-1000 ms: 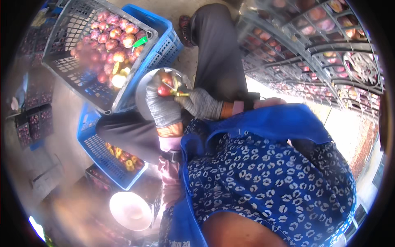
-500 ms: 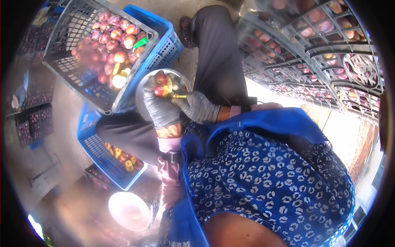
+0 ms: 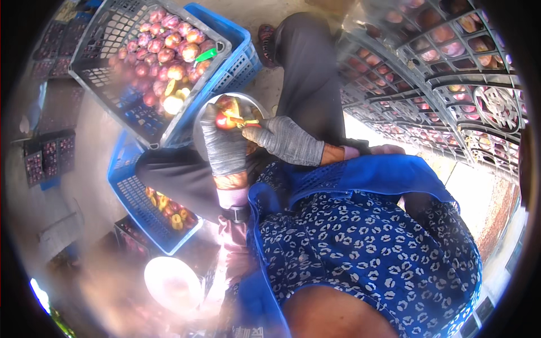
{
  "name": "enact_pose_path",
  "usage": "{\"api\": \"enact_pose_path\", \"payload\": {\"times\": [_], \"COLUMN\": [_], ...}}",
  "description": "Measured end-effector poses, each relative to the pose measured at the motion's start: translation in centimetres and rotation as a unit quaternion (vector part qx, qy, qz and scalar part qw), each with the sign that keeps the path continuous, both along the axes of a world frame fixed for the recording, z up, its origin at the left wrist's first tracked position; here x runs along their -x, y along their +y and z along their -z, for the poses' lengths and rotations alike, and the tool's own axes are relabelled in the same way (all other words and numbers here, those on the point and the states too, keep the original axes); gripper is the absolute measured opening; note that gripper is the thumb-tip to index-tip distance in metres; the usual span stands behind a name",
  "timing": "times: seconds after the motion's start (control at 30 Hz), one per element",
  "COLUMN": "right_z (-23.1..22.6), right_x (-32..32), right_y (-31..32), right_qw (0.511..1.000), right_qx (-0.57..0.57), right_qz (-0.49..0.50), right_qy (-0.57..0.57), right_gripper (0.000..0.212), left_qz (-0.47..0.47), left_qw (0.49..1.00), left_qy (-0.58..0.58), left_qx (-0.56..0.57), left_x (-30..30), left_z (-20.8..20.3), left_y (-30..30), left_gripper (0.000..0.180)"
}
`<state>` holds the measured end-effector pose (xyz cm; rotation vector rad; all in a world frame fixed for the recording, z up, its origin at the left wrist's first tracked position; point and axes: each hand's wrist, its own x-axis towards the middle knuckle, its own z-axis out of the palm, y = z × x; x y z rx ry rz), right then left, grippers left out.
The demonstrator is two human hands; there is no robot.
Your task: Peeling and cutting plums or nectarines into a bucket while surrounded by crates of fruit.
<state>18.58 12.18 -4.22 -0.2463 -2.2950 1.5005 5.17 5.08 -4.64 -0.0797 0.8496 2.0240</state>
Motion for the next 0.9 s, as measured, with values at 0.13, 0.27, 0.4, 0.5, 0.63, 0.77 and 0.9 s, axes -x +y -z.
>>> {"api": "enact_pose_path", "payload": {"times": [0.13, 0.27, 0.4, 0.5, 0.63, 0.77, 0.9], "right_z": [-2.0, -3.0, -7.1, -9.2, -6.9, -4.2, -4.2], "right_x": [0.4, 1.7, 1.6, 0.6, 1.9, 4.2, 4.8], "right_y": [-0.1, 0.1, 0.4, 3.3, 5.2, 3.0, 2.1], "right_qw": [0.985, 0.990, 0.887, 0.943, 0.966, 0.975, 0.995], "right_qx": [0.101, 0.109, 0.419, 0.307, 0.215, 0.219, 0.017], "right_qz": [0.060, 0.084, 0.070, 0.118, 0.111, 0.038, 0.065], "right_qy": [-0.127, 0.016, -0.182, -0.060, -0.091, -0.015, -0.070], "right_gripper": [0.037, 0.033, 0.029, 0.029, 0.039, 0.043, 0.053], "left_qz": [-0.016, -0.046, -0.106, -0.122, -0.075, -0.013, -0.070], "left_qw": [1.000, 0.941, 0.909, 0.981, 0.985, 0.975, 0.884], "left_qy": [0.019, 0.309, 0.366, 0.146, 0.151, 0.219, 0.440], "left_qx": [0.013, 0.128, 0.167, 0.039, -0.025, -0.022, 0.139], "left_x": [-1.1, -1.8, -0.2, 1.9, 0.1, 0.3, 0.1], "left_z": [-1.8, -3.2, -0.8, 1.5, -2.5, -2.3, -1.8], "left_y": [0.5, 0.8, -0.1, -2.5, -1.7, -2.2, -2.4], "left_gripper": [0.043, 0.041, 0.034, 0.034, 0.046, 0.046, 0.042]}}
